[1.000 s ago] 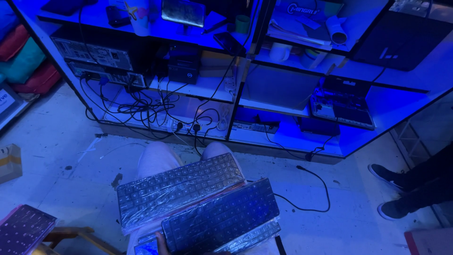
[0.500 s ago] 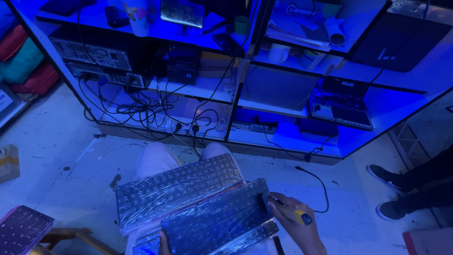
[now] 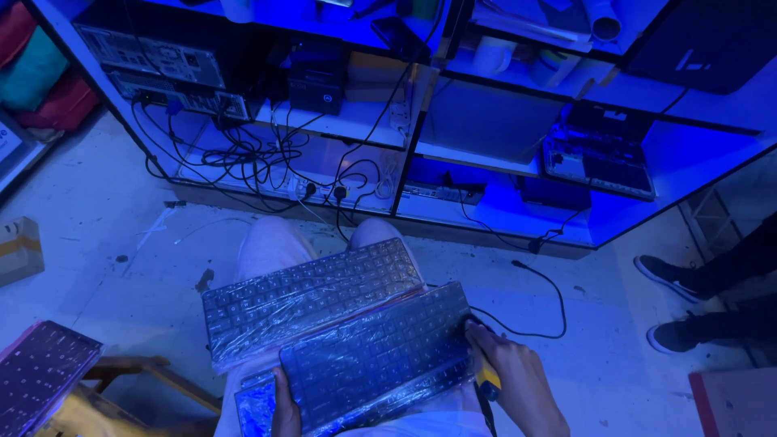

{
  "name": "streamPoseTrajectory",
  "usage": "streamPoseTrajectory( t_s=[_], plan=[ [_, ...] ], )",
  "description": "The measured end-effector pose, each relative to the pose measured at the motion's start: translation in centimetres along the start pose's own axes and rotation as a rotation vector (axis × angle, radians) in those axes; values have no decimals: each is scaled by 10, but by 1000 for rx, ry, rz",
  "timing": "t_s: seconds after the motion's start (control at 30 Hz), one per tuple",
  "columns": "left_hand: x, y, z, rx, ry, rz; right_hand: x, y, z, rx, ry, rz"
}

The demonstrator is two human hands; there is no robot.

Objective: The person uses a brush to clean the back surface of several keyboards wrapped in plastic film.

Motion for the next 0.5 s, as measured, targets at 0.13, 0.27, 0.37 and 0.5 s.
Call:
streamPoseTrajectory(
  t_s=[0.13, 0.27, 0.37, 0.5],
  plan=[
    [-4, 16, 10, 88, -31, -3, 14, 10, -31, 15, -204, -139],
    [30, 9, 33, -356, -477, -133, 10, 19, -63, 435, -388, -95],
    [12, 26, 67, -432, -290, -209, -25, 19, -83, 771, -375, -117],
    [-28, 38, 36, 138, 216, -183, -47, 24, -121, 1137, -376, -89]
  ],
)
Point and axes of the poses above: each hand's wrist, its own y-axis away from the middle knuckle, its own x-axis out of the back of the hand, z = x × y, the point moved 1 cm from there along -y, towards the middle knuckle, and after that the axes turned 2 degrees about -z, right-handed, at the moved point
